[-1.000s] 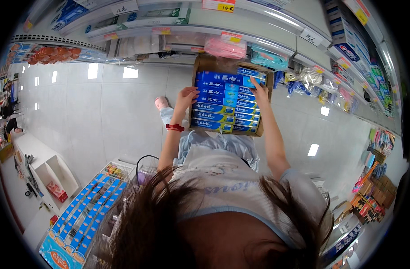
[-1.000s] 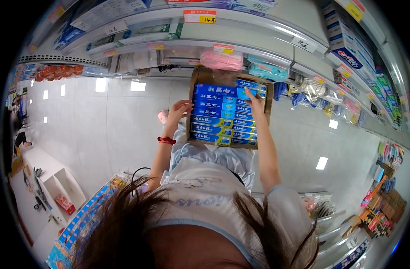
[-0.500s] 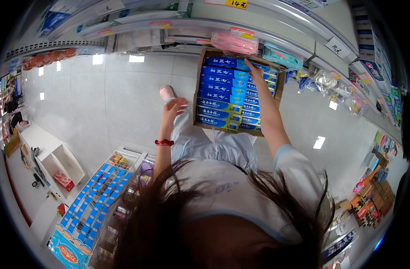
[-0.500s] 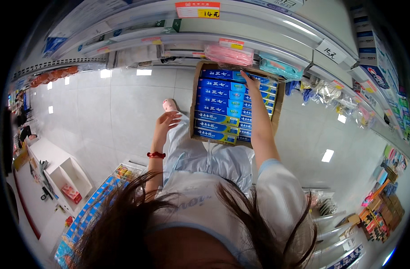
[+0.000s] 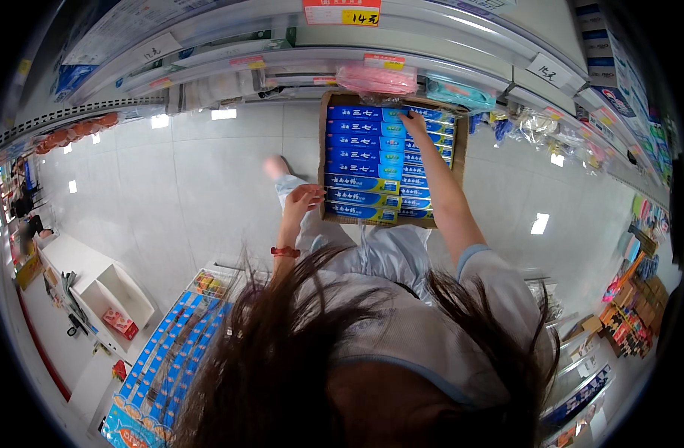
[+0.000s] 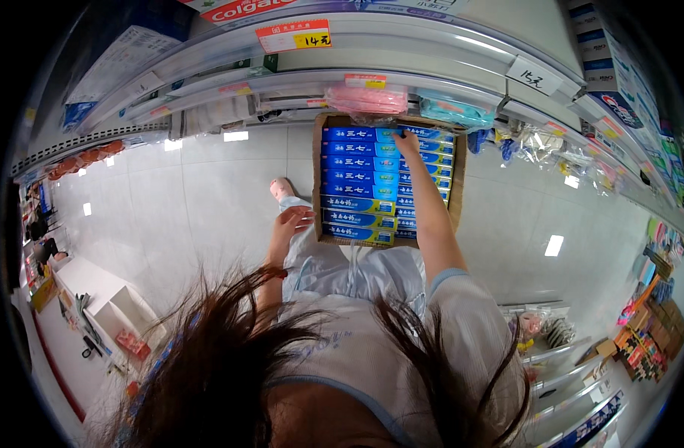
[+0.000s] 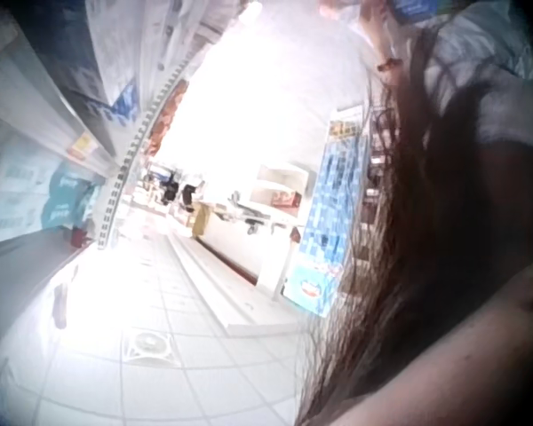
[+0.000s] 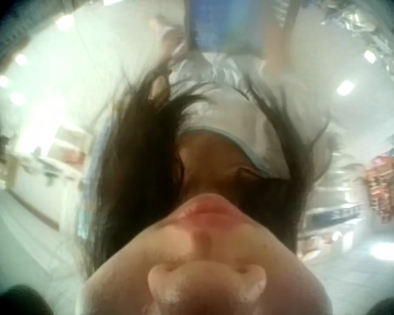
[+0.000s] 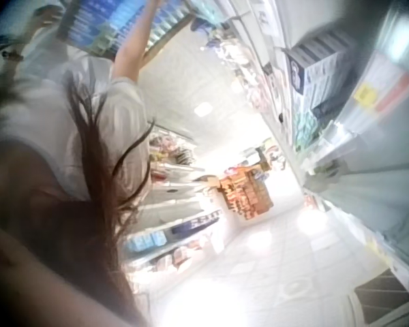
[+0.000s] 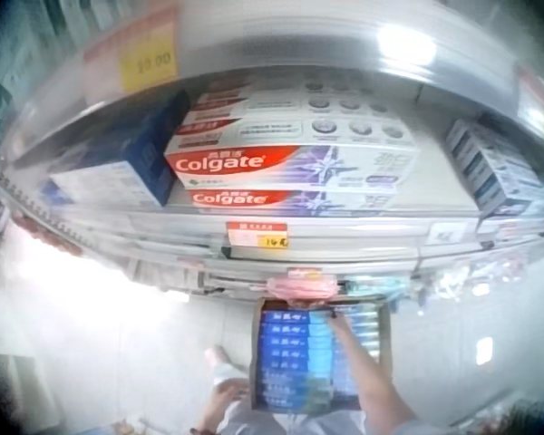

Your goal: The person takes boxes of toothpaste from a cardboard box and places them onto store shelves. They handle multiple brands, including Colgate and Darlie, arranging them in rows on the shelves.

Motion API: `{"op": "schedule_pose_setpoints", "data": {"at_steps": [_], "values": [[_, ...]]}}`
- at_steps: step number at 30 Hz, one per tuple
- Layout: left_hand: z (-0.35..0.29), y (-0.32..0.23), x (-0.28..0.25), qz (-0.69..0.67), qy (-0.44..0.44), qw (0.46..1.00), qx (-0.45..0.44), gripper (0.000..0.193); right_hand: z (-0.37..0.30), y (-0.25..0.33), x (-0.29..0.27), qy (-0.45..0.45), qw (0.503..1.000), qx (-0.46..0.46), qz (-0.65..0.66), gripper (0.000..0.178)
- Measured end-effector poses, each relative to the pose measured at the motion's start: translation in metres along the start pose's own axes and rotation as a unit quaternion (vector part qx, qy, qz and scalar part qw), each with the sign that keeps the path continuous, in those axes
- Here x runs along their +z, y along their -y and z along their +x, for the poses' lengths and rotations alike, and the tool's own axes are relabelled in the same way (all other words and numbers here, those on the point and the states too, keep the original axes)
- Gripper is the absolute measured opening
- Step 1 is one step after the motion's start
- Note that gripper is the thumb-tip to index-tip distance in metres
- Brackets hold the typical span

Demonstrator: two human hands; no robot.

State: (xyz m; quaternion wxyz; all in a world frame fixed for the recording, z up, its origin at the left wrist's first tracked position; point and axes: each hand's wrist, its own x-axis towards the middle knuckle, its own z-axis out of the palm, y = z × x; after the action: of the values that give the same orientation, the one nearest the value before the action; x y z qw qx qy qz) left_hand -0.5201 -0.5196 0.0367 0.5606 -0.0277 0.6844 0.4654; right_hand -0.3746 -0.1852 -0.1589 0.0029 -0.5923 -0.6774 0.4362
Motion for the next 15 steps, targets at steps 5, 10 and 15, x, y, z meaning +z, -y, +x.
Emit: {"op": "schedule_pose_setpoints", "data": {"at_steps": [5,10,15], "values": [[0.014,0.018,-0.001,0.063,0.0,0.998,-0.014,0.022,-0.015,-0.019,-0.001,0.101,0.993,0.021,0.048,0.051],[0.027,0.035,-0.002,0.068,0.019,0.997,-0.038,0.024,-0.082,-0.039,-0.001,0.168,0.985,0.021,-0.033,0.056],[0.02,0.006,0.018,0.051,0.046,0.998,-0.005,0.023,-0.151,-0.091,0.016,0.123,0.988,0.054,-0.075,0.059]]}}
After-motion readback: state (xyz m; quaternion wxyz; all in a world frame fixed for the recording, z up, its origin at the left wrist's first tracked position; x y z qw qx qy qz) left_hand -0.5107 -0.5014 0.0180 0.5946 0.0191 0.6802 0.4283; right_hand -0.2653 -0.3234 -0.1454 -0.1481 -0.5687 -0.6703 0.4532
